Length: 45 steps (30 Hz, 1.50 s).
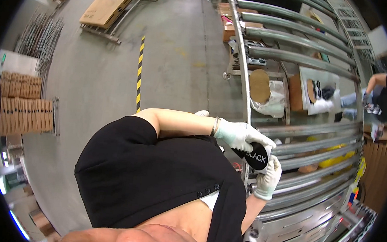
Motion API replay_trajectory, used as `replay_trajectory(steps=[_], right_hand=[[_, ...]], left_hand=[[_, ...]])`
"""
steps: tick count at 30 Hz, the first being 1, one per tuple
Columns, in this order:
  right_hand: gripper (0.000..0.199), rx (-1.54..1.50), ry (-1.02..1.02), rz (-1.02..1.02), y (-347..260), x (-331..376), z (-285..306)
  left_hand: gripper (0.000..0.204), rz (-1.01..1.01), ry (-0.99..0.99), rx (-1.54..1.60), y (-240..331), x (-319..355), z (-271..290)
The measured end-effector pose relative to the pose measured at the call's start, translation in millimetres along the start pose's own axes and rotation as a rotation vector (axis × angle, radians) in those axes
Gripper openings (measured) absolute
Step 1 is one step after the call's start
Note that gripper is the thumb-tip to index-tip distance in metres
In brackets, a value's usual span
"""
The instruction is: Packing and labeling treadmill components and sealing boxes on a conveyor belt.
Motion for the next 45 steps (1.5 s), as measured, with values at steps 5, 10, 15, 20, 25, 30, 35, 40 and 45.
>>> replay_trajectory(steps=[5, 10, 15, 20, 25, 30, 35, 40, 45], right_hand=[[0.024, 0.075, 0.133, 0.037, -15.5, -7.4, -48.6], [0.021, -0.010, 0.121, 0.034, -8.0, -1.3, -48.6], [0.021, 0.107, 0.260, 0.131, -6.1, 9.2, -47.2], [0.017, 0.166, 0.377, 0.151, -0.7, 27.1, -38.3], [0.019, 0.212, 0.465, 0.350, -9.0, 47.7, -46.4], [0.022, 0.648, 0.470, 0.475, -10.7, 57.8, -59.7], [0.023, 0.743, 0.482, 0.443, -11.3, 61.0, -59.2], [0.030, 1.000, 0.620, 0.521, -18.9, 66.1, -63.4], [0.043, 1.314, 0.783, 0.659, -25.4, 65.0, -79.0]], left_hand=[[0.054, -0.118, 0.055, -0.035, 10.7, 2.0, 16.6], [0.074, 0.081, -0.032, 0.298, 13.7, 2.5, 10.3], [0.070, 0.090, -0.165, 0.204, 13.4, -13.5, 10.4], [0.065, 0.009, -0.291, -0.009, 9.5, -18.0, 0.7], [0.037, 0.308, -0.187, 0.134, -6.1, -21.9, 0.7], [0.018, 0.392, -0.163, 0.140, -15.2, -28.2, 0.6], [0.023, 0.521, -0.123, 0.374, -0.4, -42.3, -8.2], [0.020, 0.499, -0.173, 0.560, -15.7, -48.3, -12.4], [0.019, 0.582, -0.130, 0.807, -29.9, -46.2, -26.7]])
Point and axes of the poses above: each hand's wrist, its own x-axis away from the middle knuckle, its own z-axis out of the back of the hand, y = z × x, the point moved 2 cm from there along -x, towards the middle knuckle, and after that the axes turned 3 degrees about x, right-handed, at the moved point
